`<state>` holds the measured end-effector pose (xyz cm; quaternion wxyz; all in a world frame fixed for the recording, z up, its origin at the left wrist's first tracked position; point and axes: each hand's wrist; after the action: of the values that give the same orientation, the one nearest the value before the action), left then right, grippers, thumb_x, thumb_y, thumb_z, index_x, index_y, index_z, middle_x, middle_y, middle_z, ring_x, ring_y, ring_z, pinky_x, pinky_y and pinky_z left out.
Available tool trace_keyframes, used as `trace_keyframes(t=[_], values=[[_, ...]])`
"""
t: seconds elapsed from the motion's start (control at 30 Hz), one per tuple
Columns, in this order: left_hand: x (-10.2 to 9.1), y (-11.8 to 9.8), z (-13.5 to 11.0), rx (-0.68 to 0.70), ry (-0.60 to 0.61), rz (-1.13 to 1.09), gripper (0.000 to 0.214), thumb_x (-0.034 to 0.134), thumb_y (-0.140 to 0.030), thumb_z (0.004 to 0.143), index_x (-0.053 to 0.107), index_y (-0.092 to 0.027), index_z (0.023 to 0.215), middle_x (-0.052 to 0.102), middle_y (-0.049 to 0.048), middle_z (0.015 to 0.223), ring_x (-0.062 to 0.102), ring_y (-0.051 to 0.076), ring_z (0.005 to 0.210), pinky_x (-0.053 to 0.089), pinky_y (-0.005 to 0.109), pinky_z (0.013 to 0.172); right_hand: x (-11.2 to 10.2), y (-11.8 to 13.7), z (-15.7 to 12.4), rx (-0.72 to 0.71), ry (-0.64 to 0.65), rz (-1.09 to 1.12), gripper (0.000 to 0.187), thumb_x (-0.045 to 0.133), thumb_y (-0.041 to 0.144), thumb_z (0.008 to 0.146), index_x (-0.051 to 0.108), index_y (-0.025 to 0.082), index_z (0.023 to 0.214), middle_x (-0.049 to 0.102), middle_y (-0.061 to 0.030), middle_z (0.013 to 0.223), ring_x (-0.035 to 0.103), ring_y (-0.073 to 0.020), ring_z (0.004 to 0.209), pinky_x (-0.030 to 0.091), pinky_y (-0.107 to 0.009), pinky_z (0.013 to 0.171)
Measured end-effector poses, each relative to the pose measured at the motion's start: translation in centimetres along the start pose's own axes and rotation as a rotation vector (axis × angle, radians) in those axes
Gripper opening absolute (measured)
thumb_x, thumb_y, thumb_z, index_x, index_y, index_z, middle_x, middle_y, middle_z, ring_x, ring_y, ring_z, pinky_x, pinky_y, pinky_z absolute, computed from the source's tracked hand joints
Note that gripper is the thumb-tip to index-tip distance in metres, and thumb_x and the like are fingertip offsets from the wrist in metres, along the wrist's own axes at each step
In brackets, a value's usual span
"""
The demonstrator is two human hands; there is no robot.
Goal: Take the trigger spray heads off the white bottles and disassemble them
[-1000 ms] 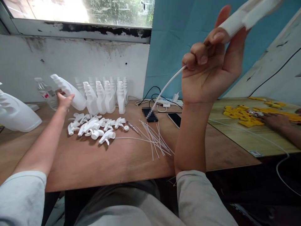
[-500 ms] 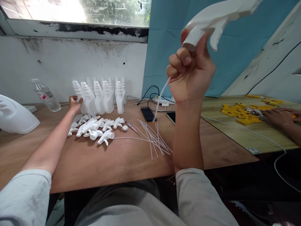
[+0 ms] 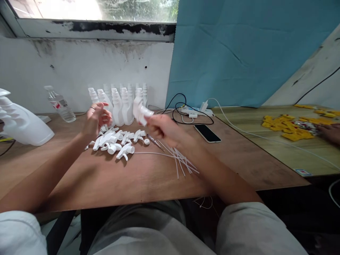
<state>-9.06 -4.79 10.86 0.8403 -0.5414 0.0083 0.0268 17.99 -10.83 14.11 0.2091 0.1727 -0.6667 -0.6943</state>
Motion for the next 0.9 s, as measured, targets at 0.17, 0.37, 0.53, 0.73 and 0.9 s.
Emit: trace_keyframes(t=[0.17,0.37,0.53,0.73,0.9], values=[[4.3,-1.7,-7.1,-0.552,0.641,-0.287,0.07,0.032,-0.076,0.082,0.05,-0.019,0.118,0.06,0.004,0.064,0.051,0.015,0.042,0.04,0.027,0.041,1.5,-5.3,-0.9,0.208,0.122,-0.093,0.04,0.07,0.051,0.075,0.053,0.015,0.074,0.026,0.009,0.051,0.016,-0.0028,0.044,0.006,-0.021,0.041],[4.9,-0.5,-8.6,-0.656,0.655,-0.432,0.037,0.057,-0.038,0.083,0.05,-0.021,0.115,0.063,0.0042,0.071,0.057,0.015,0.053,0.047,0.025,0.05,1.0,-5.2,-1.6,0.245,0.1,-0.296,0.044,0.072,0.054,0.07,0.064,0.013,0.084,0.027,0.0094,0.049,0.02,-0.0024,0.043,0.012,-0.019,0.04],[4.8,1.1,-9.8,-0.561,0.657,-0.591,0.052,0.056,-0.012,0.074,0.043,-0.025,0.122,0.065,0.0061,0.088,0.063,0.018,0.065,0.051,0.029,0.058,-3.9,-4.4,0.6,0.187,-0.137,-0.385,0.049,0.074,0.054,0.07,0.063,0.015,0.098,0.044,0.0059,0.057,0.034,-0.0035,0.045,0.025,-0.016,0.04],[4.7,3.1,-11.5,-0.631,0.769,-0.752,0.059,0.053,-0.009,0.071,0.041,-0.026,0.126,0.061,0.0065,0.091,0.063,0.022,0.075,0.051,0.033,0.063,-9.5,-7.5,4.0,0.161,-0.452,-0.375,0.026,0.07,0.037,0.078,0.057,0.015,0.08,0.05,0.0015,0.059,0.045,-0.0069,0.048,0.037,-0.018,0.042],[5.0,3.3,-11.9,-0.753,0.729,-0.846,0.034,0.05,-0.029,0.086,0.047,-0.022,0.119,0.058,0.0087,0.088,0.058,0.02,0.07,0.045,0.027,0.054,-9.5,-9.6,4.2,0.095,-0.555,-0.517,0.012,0.066,0.021,0.078,0.061,0.014,0.087,0.067,-0.0094,0.087,0.063,-0.0148,0.076,0.052,-0.029,0.073]])
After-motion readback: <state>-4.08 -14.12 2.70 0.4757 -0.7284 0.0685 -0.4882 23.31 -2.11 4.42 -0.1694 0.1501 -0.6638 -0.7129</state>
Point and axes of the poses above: each hand's wrist, its own z-axis towards the middle knuckle, its own x-axis out of the palm, y = z × x
